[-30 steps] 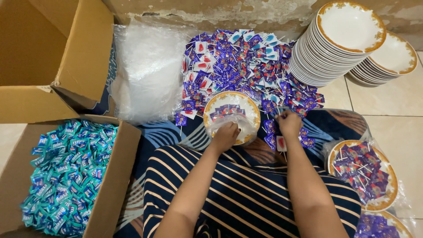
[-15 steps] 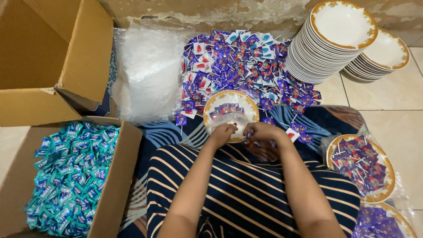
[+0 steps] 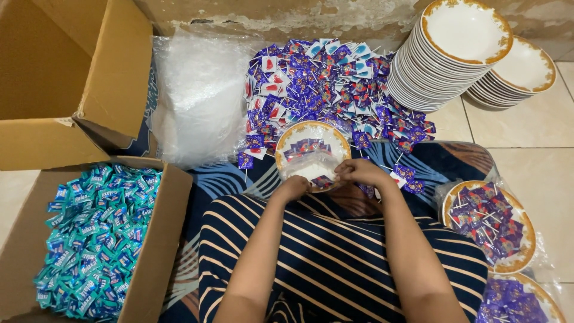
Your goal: The person places small wrapped sweets onto a plate and then encloses the entire plate with a clear plastic film by hand.
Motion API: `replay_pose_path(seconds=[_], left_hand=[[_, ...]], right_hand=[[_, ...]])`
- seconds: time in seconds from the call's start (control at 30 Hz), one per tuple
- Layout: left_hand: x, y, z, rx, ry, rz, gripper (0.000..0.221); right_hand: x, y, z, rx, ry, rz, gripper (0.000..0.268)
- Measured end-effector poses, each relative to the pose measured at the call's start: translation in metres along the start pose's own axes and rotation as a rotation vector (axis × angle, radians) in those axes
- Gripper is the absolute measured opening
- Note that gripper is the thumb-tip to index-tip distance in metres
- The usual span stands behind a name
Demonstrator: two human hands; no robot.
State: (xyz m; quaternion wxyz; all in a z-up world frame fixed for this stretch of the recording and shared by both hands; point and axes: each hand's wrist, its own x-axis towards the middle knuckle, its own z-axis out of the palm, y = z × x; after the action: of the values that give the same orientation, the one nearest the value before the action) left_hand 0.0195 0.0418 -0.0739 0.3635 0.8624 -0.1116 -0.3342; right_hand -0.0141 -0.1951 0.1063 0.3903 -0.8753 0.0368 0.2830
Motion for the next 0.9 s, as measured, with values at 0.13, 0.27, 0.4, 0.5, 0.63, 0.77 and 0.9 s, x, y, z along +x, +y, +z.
replay_pose_path(seconds=[0.13,0.27,0.4,0.5,0.63,0.77,0.9], left_hand=[[-0.008,0.005,-0.004,-0.087,0.015,-0.039,0.044],[0.092,-0.058,0.053,-0.439,0.093,-0.039,0.033],[0.048,0.006,0.046,-1.223,0.094,-0.128,0.029],[0.043,0.016,0.038,-1.3,0.154,-0.126,0.026],[0.057,0.008,0.036,-1.286,0.258,-0.148,0.009],[0.095,-0.022,0.053,-1.315,0.293,-0.227,0.023],[0.104,-0.027,0.055,-1.414,0.282,-0.304,0.008]], right_hand=[[-0.002,0.001,-0.004,0.087,0.02,0.011,0.041],[-0.012,-0.001,-0.013,0.213,0.037,0.041,0.038],[-0.013,0.0,-0.014,0.347,0.031,0.045,0.04],[-0.006,0.01,-0.014,0.38,0.035,0.033,0.041],[0.006,0.023,-0.014,0.394,0.074,0.035,0.04],[0.022,0.041,-0.01,0.357,0.154,0.089,0.037],[0.056,0.085,-0.008,0.117,0.341,0.209,0.025]])
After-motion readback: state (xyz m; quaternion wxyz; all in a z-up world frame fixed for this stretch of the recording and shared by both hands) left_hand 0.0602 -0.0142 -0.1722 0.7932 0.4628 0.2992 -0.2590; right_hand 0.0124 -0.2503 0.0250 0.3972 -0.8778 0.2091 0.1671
